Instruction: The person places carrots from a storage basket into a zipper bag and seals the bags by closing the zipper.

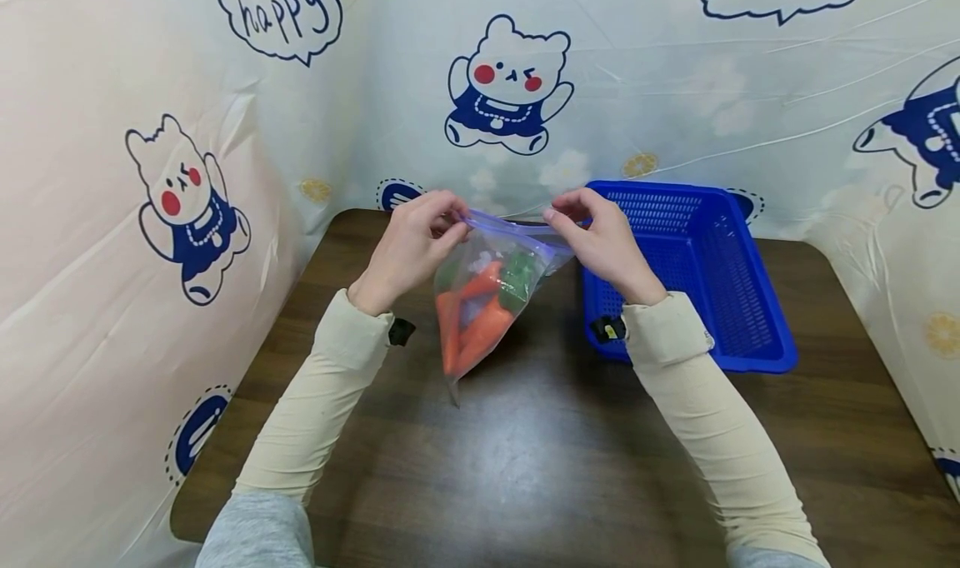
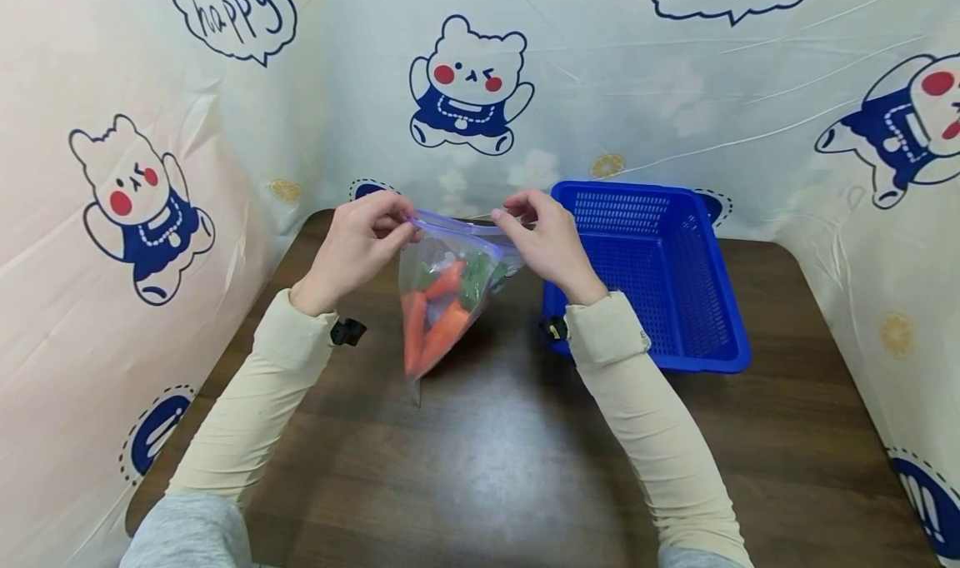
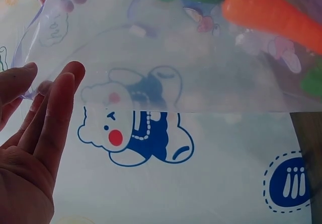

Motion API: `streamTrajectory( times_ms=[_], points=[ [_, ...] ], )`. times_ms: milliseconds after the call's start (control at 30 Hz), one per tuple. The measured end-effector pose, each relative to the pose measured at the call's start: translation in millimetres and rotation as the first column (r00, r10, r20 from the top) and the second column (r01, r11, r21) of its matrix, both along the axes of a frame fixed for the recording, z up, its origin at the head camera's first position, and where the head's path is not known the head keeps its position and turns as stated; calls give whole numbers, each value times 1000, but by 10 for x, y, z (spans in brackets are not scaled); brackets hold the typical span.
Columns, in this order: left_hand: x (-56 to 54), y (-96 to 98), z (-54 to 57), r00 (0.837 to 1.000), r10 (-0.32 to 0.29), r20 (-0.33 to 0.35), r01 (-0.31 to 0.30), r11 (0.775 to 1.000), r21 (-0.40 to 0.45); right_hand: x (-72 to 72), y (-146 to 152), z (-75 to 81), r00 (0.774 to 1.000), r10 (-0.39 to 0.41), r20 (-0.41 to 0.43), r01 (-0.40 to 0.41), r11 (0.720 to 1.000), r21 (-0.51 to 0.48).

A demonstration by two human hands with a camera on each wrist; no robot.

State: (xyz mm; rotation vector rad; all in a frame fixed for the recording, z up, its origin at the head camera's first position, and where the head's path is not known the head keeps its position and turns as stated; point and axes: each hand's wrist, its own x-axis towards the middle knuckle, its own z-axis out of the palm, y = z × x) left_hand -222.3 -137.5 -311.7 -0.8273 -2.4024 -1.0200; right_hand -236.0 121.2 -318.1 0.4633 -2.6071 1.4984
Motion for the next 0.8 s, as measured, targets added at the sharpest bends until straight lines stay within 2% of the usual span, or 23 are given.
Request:
streamTrajectory(
  times_ms=[167, 300, 533, 700, 800],
  points=[
    [4, 3, 4, 1000, 5, -3, -5, 1000, -10, 17, 30, -13, 999, -31, -15, 31, 999, 16],
    [12, 5, 7, 1000, 18, -2, -18, 1000, -21, 29, 66, -7, 999, -44, 21, 43, 998, 52],
    [39, 16, 26, 999, 32, -21, -33, 998, -44, 41, 158, 6, 988, 18, 153, -40, 989, 143],
    [82, 37, 58, 997, 66, -50, -71, 993, -93, 44, 180, 35, 980, 30, 196, -56, 990, 128],
    [103, 49, 76, 994, 80, -68, -87, 990, -108, 56, 160, 71, 976, 48, 211, -81, 985, 150]
  ],
)
